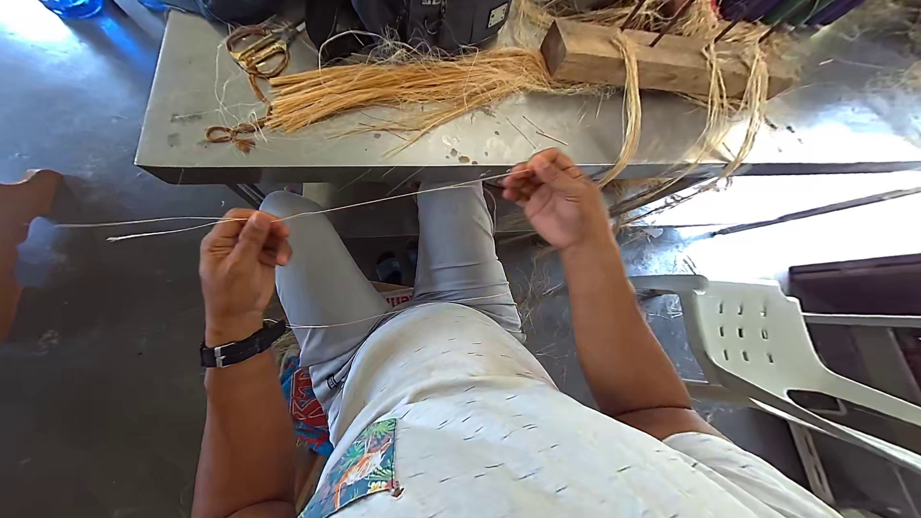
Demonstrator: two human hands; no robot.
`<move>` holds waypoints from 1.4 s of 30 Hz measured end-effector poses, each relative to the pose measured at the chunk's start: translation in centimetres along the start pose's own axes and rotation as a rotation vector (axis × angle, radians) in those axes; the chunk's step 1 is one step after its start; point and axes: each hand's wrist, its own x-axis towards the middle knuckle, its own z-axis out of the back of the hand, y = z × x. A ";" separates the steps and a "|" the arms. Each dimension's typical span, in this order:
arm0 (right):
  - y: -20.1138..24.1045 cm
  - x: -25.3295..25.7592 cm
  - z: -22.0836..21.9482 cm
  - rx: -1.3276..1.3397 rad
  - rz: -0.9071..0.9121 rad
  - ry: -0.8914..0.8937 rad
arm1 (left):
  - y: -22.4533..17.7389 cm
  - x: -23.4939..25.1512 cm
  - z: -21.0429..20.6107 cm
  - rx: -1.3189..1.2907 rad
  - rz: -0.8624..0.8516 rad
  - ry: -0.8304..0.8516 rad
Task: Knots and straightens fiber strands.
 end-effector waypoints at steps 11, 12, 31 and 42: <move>9.1 -10.3 18.6 -0.310 0.071 -0.840 | -0.8 -0.1 7.1 0.099 0.061 -0.319; 9.8 -11.8 20.0 -0.328 0.069 -0.936 | -0.8 -0.2 7.9 0.096 0.073 -0.348; -4.8 -35.0 28.5 -0.812 -1.405 -1.077 | -2.5 -0.8 14.6 0.052 0.043 -0.144; 5.2 -9.9 14.1 -1.325 -0.466 -0.081 | -8.3 -0.5 10.5 0.115 -0.124 0.020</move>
